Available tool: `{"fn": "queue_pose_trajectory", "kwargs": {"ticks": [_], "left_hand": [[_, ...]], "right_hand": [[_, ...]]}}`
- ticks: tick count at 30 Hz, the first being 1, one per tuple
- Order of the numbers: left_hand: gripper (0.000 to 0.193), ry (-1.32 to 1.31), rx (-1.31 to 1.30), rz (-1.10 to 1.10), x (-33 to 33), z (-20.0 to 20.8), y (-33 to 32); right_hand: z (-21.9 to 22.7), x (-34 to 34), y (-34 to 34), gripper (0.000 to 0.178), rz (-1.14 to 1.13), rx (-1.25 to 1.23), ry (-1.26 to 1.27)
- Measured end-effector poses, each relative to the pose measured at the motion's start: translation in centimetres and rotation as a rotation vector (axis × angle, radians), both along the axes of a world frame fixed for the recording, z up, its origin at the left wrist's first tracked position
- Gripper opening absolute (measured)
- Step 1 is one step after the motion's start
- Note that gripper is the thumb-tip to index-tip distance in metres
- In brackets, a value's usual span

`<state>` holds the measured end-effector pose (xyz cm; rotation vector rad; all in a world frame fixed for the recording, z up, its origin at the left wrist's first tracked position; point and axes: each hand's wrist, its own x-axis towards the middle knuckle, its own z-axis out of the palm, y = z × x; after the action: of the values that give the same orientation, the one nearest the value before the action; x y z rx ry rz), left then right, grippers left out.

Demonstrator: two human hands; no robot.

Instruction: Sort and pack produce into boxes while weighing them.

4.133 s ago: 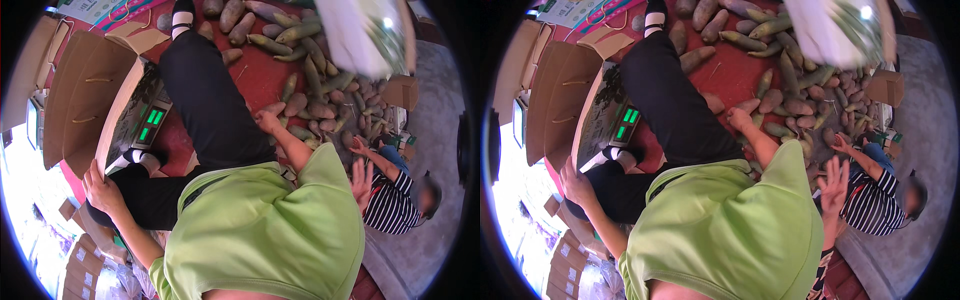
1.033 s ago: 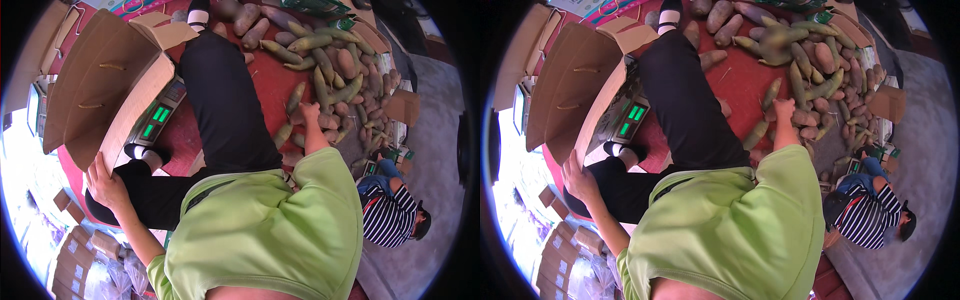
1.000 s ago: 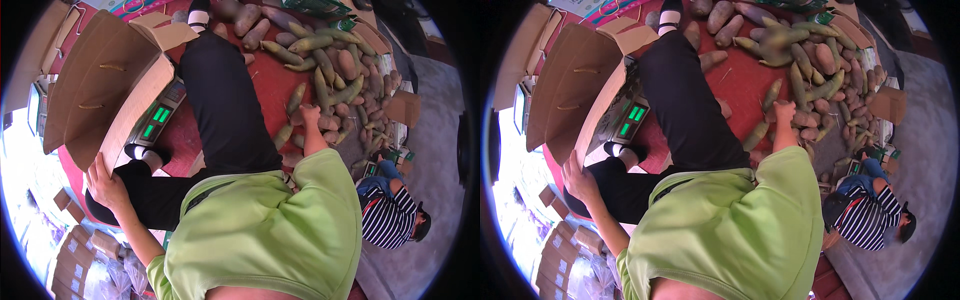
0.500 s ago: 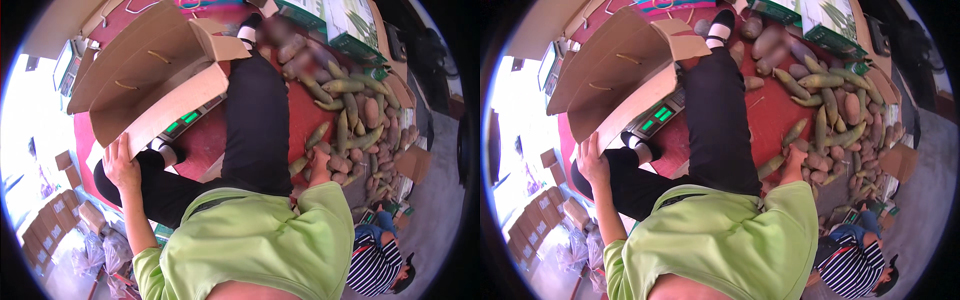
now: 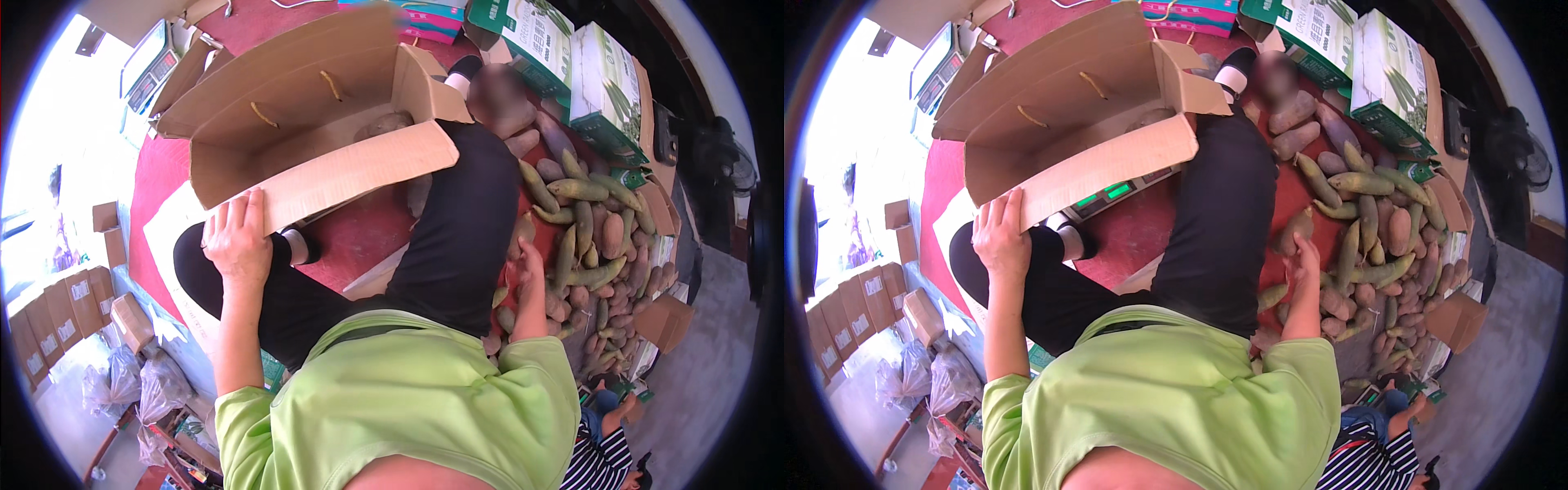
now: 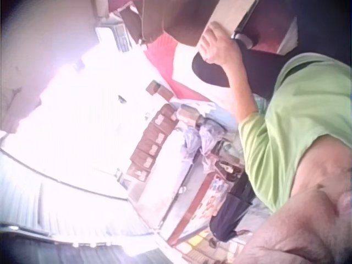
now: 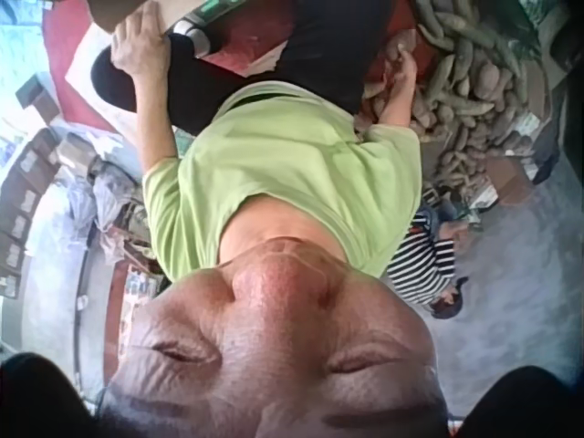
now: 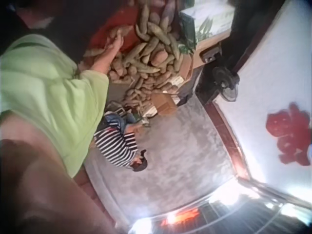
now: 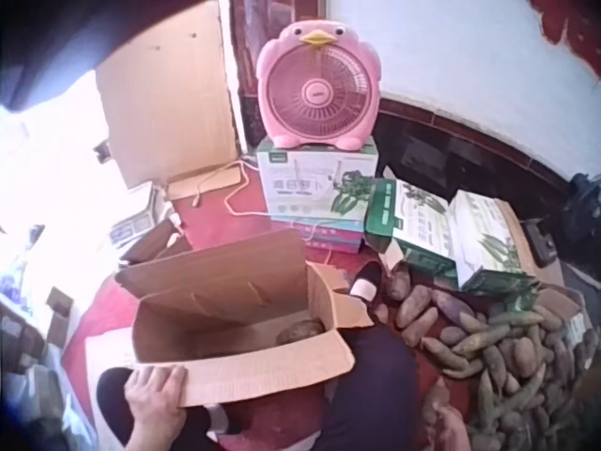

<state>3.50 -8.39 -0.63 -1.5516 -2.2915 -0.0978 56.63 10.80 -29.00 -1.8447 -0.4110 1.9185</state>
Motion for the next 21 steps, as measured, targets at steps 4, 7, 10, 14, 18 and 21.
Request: {"fn": "queue_pose_trajectory", "kwargs": {"ticks": [4, 7, 10, 14, 18, 21], "left_hand": [[0.043, -0.072, -0.012, 0.037, 0.0, -0.2, -0.4], [0.042, -0.061, -0.001, 0.027, -0.1, -0.1, -0.7], [0.040, -0.063, 0.015, 0.024, -0.1, 0.0, -0.6], [0.037, -0.056, 0.037, 0.018, -0.1, 0.2, -0.6], [0.036, -0.065, 0.054, 0.017, -0.1, -0.1, -0.6], [0.036, -0.064, 0.040, 0.009, -0.1, -0.2, -0.5]], "right_hand": [[9.9, -8.7, 5.6, 0.044, 0.189, 0.399, 0.026], [17.3, -14.7, 8.7, 0.060, 0.299, 0.579, 0.126], [25.2, -20.5, 10.8, 0.069, 0.446, 0.771, 0.159], [31.9, -27.5, 12.2, 0.071, 0.703, 0.941, 0.200], [34.7, -34.6, 11.4, 0.071, 0.973, 0.925, 0.299], [33.3, -39.1, 10.6, 0.074, 1.128, 0.959, 0.283]]}}
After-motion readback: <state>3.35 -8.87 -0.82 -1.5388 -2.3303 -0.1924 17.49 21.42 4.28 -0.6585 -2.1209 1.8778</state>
